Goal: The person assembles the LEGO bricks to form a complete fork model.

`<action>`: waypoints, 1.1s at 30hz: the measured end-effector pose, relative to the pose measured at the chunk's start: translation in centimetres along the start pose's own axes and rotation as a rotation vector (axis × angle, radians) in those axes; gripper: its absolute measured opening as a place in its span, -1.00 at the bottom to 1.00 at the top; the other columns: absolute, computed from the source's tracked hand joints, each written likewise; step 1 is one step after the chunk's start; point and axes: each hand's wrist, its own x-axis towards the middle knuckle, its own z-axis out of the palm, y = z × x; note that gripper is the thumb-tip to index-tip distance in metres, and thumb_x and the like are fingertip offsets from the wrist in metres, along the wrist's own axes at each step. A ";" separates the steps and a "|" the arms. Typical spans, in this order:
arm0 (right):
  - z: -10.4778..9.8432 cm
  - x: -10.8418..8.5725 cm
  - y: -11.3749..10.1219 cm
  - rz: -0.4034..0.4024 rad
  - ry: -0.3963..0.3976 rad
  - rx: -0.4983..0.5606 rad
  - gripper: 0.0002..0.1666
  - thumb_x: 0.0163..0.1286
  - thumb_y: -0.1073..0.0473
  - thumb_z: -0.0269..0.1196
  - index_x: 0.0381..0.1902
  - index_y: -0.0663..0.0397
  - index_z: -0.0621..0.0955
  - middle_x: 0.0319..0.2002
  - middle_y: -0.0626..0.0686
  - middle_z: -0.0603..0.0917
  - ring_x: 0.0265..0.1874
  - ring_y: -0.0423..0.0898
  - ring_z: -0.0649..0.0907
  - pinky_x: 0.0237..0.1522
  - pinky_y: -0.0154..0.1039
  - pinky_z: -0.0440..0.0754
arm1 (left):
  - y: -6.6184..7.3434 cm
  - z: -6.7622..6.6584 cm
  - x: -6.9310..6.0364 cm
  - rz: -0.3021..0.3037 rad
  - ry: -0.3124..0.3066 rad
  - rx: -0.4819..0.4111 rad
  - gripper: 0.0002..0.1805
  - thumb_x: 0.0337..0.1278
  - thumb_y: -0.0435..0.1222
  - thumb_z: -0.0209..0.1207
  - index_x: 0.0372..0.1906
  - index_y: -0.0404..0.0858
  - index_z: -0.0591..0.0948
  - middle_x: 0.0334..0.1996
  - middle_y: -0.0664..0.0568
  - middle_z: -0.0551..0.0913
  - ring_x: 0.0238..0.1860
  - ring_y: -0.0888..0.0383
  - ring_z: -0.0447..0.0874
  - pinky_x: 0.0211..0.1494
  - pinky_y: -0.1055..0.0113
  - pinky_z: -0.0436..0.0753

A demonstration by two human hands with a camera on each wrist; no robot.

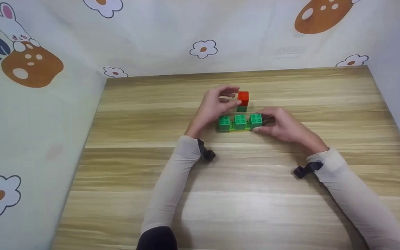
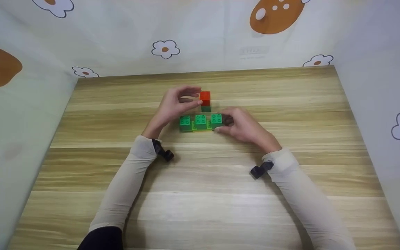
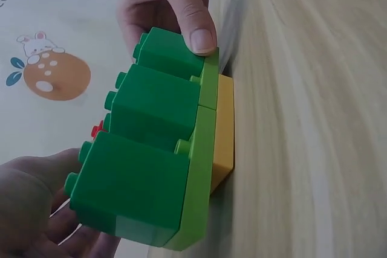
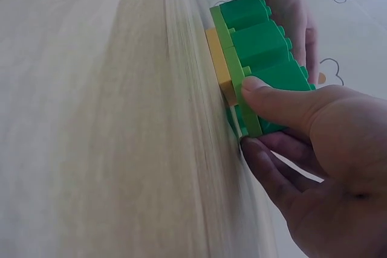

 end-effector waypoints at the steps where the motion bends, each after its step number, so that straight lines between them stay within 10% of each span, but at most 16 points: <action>1: 0.0 0.0 0.0 0.000 0.000 -0.001 -0.53 0.34 0.13 0.58 0.19 -0.01 0.77 0.05 0.03 0.83 0.01 -0.01 0.77 0.21 0.10 0.75 | -0.1 0.1 0.1 0.001 -0.002 -0.003 -0.44 0.33 -0.23 0.49 0.37 -0.22 0.66 0.27 0.00 0.77 0.23 0.12 0.75 0.35 0.28 0.72; 33: -1.3 -0.5 -0.2 0.086 0.059 0.040 -0.51 0.34 0.13 0.59 0.21 -0.01 0.77 0.09 0.03 0.83 0.07 -0.06 0.76 0.24 -0.16 0.72 | -1.7 -0.8 -1.0 0.004 0.078 -0.041 -0.53 0.24 -0.28 0.54 0.23 -0.15 0.74 0.14 0.01 0.81 0.15 0.11 0.79 0.29 0.29 0.76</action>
